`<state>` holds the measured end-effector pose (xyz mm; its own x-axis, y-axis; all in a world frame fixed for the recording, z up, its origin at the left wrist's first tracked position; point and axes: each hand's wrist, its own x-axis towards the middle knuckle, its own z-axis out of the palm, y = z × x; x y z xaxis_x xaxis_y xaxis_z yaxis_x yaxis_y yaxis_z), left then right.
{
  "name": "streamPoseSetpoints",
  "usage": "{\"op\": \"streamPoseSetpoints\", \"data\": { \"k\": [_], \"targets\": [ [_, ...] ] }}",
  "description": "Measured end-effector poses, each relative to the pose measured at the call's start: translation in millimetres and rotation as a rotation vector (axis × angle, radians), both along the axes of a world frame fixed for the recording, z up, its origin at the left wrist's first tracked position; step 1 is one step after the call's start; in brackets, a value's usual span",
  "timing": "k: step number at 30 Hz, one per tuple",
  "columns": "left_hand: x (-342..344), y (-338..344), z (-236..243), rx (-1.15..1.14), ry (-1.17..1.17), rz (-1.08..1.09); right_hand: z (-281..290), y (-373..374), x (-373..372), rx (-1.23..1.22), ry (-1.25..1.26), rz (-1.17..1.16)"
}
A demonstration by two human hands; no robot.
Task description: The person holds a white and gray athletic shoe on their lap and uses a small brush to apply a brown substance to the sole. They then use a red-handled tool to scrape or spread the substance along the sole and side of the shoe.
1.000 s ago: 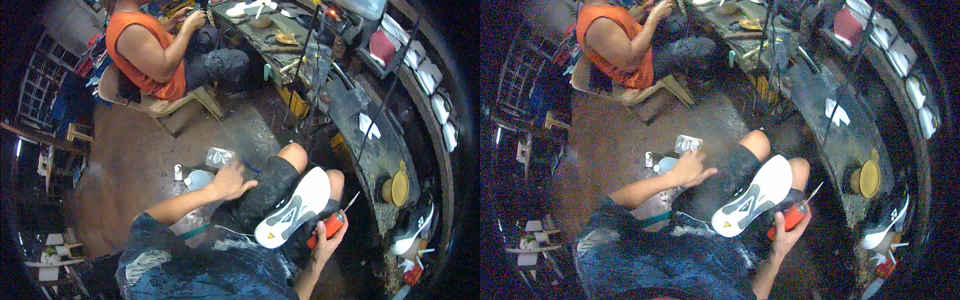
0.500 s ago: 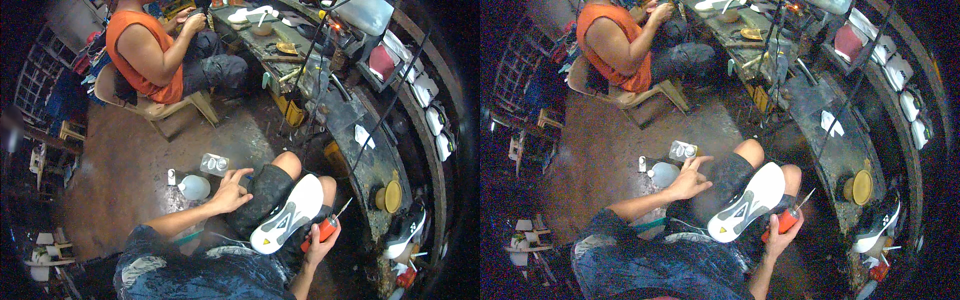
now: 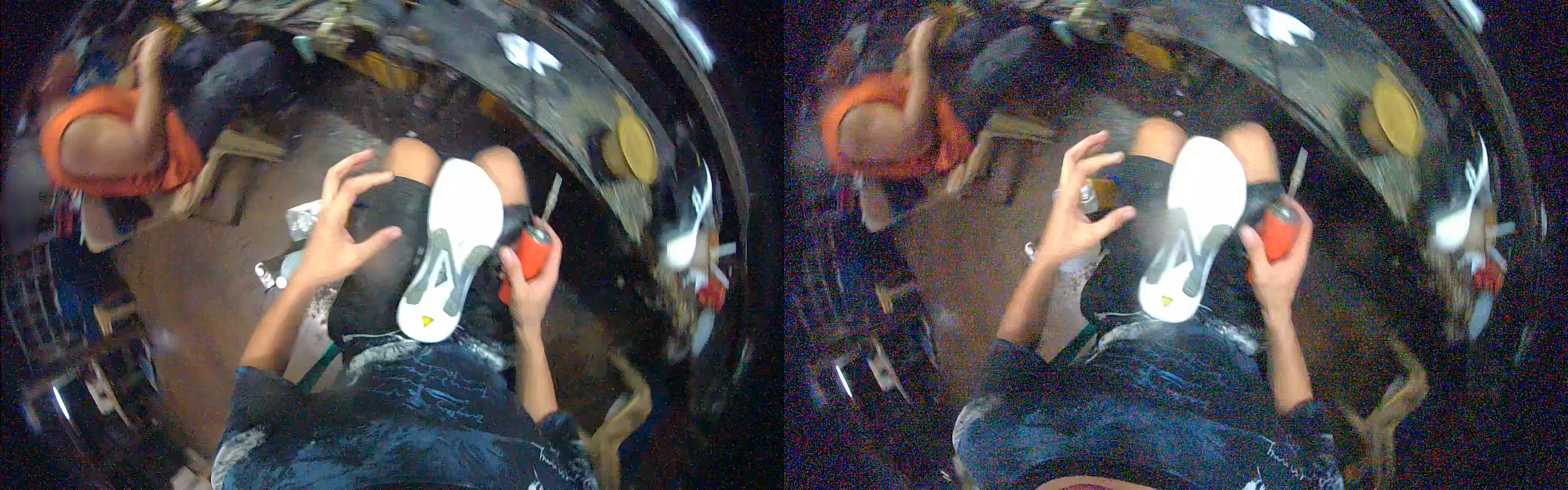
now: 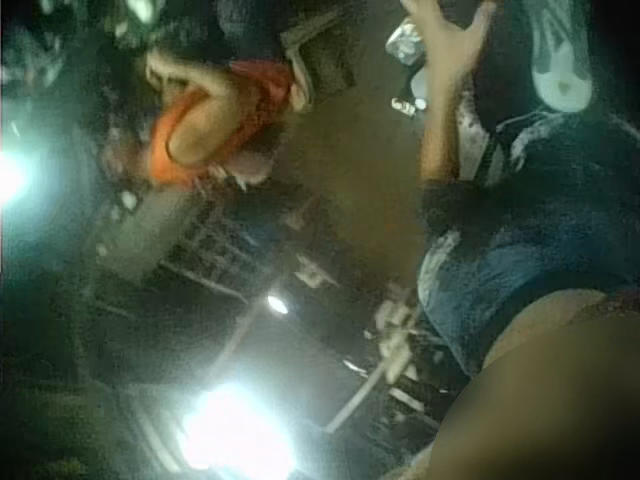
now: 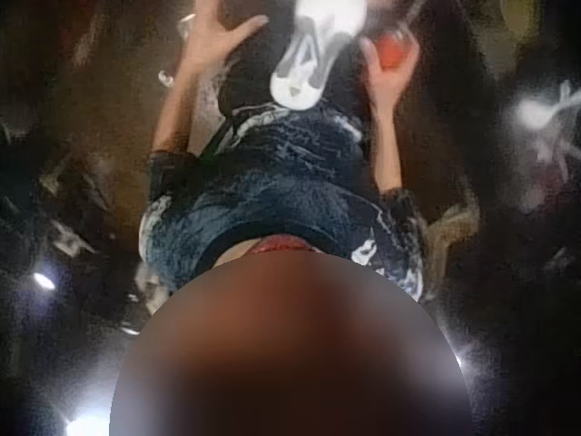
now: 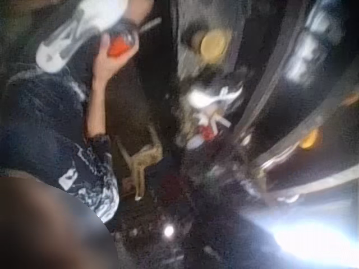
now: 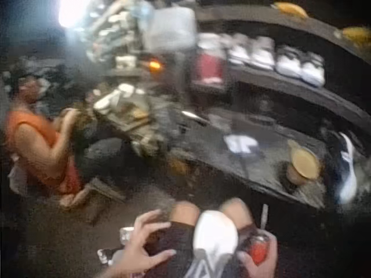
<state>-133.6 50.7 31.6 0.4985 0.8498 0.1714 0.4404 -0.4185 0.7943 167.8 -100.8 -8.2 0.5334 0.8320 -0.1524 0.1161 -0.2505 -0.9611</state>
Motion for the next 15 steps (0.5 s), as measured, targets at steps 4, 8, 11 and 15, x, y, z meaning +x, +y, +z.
{"op": "streamPoseSetpoints", "data": {
  "k": [4, 8, 11, 15],
  "targets": [
    [46, 58, 34, 0.055, 0.246, -0.511, 1, 0, -4, 0.015, 0.080, -0.011],
    [107, 93, 30, 0.475, 0.529, -0.889, 6, 5, -5, 0.018, -0.047, 0.000],
    [138, 101, 24, 0.609, 0.479, -1.143, 7, 3, -3, 0.057, 0.091, -0.014],
    [151, 110, 28, 0.579, 0.513, -1.315, 4, -5, 2, 0.055, 0.262, -0.017]
  ]
}}
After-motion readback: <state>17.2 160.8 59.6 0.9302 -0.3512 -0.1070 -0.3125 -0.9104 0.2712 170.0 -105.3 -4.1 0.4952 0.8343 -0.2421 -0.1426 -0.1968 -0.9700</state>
